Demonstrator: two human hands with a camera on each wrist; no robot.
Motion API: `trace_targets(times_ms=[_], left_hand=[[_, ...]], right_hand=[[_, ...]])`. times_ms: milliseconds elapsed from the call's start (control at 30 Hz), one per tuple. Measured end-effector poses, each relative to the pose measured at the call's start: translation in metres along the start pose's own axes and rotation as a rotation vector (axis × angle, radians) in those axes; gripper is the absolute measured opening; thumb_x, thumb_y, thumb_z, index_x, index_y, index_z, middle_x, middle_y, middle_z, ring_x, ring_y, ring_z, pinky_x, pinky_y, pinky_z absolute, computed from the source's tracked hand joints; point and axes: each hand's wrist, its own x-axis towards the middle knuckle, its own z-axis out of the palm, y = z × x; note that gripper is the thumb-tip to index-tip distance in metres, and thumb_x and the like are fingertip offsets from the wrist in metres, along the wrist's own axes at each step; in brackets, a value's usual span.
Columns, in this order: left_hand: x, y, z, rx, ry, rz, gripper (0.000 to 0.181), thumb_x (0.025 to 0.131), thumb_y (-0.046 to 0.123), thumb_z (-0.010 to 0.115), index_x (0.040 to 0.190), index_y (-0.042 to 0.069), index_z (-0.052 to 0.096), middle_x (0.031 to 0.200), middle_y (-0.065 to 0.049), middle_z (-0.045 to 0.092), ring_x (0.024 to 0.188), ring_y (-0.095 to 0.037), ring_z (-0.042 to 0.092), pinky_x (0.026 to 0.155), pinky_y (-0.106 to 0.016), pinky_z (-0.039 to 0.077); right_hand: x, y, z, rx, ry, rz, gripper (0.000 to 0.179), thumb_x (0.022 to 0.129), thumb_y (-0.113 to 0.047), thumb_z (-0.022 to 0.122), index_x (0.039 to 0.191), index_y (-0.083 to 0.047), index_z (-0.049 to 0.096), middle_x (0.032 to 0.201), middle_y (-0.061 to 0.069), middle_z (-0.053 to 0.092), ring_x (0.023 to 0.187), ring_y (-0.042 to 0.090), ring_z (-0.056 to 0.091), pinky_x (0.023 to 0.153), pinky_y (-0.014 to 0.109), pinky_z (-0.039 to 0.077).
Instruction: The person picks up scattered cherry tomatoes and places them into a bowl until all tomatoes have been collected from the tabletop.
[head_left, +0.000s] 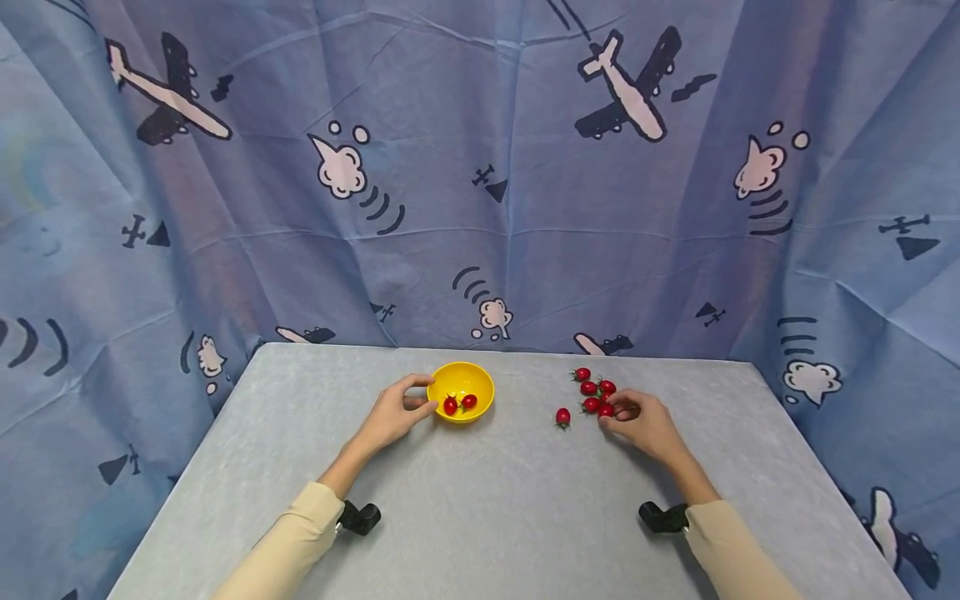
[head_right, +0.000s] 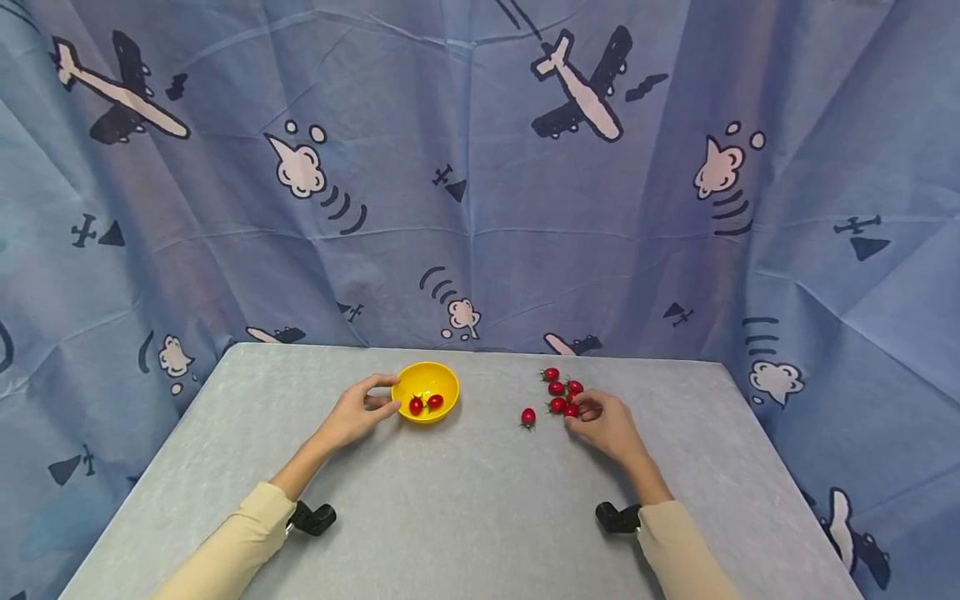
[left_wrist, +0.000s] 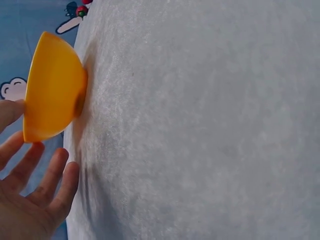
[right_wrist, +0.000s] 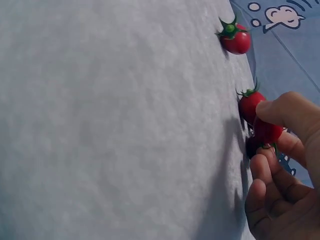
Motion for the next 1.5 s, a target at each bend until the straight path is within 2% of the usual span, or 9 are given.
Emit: trace_targets(times_ms=[233, 533, 667, 900, 1133, 1500], left_hand=[[-0.002, -0.003, -0.001, 0.005, -0.002, 0.016, 0.045, 0.093, 0.012, 0.077, 0.134, 0.005, 0.062, 0.134, -0.016, 0.061, 0.102, -0.030, 0.069, 0.087, -0.043, 0.056], [-0.003, -0.001, -0.004, -0.005, 0.013, 0.004, 0.045, 0.092, 0.011, 0.079, 0.133, 0.004, 0.062, 0.133, -0.017, 0.062, 0.102, -0.031, 0.069, 0.085, -0.042, 0.057], [-0.001, 0.000, -0.005, -0.002, 0.013, -0.005, 0.046, 0.091, 0.013, 0.079, 0.133, 0.004, 0.063, 0.133, -0.016, 0.062, 0.102, -0.030, 0.069, 0.085, -0.043, 0.057], [0.001, 0.001, -0.004, -0.007, 0.006, -0.014, 0.047, 0.091, 0.012, 0.080, 0.134, 0.004, 0.063, 0.133, -0.016, 0.062, 0.102, -0.030, 0.069, 0.087, -0.043, 0.056], [0.000, 0.001, -0.004, -0.005, -0.012, -0.026, 0.048, 0.092, 0.013, 0.079, 0.135, 0.004, 0.062, 0.135, -0.016, 0.061, 0.104, -0.030, 0.069, 0.088, -0.044, 0.056], [-0.001, 0.002, -0.003, -0.003, -0.012, -0.037, 0.047, 0.091, 0.011, 0.079, 0.135, 0.005, 0.062, 0.134, -0.016, 0.061, 0.103, -0.031, 0.069, 0.087, -0.043, 0.056]], right_hand=[[-0.004, 0.004, -0.014, 0.061, -0.009, -0.066, 0.031, 0.085, -0.007, 0.083, 0.110, 0.004, 0.070, 0.099, 0.015, 0.069, 0.084, 0.022, 0.064, 0.071, 0.022, 0.053], [-0.002, 0.002, -0.023, 0.140, -0.014, -0.072, 0.037, 0.090, -0.010, 0.080, 0.121, 0.005, 0.066, 0.108, 0.020, 0.067, 0.092, 0.023, 0.065, 0.065, 0.030, 0.057], [0.001, -0.003, -0.022, 0.148, -0.006, -0.093, 0.037, 0.090, -0.011, 0.081, 0.120, 0.004, 0.066, 0.106, 0.018, 0.068, 0.092, 0.023, 0.066, 0.068, 0.028, 0.057], [0.010, -0.015, -0.016, 0.204, 0.003, -0.148, 0.034, 0.089, -0.009, 0.081, 0.118, 0.004, 0.069, 0.105, 0.018, 0.069, 0.090, 0.021, 0.067, 0.074, 0.021, 0.054], [0.017, -0.029, -0.004, 0.249, -0.008, -0.157, 0.034, 0.088, -0.007, 0.081, 0.117, 0.005, 0.068, 0.104, 0.018, 0.070, 0.088, 0.019, 0.066, 0.071, 0.022, 0.054], [0.031, -0.052, 0.017, 0.267, -0.059, -0.158, 0.033, 0.089, -0.008, 0.081, 0.117, 0.003, 0.069, 0.102, 0.016, 0.070, 0.088, 0.026, 0.066, 0.071, 0.023, 0.055]])
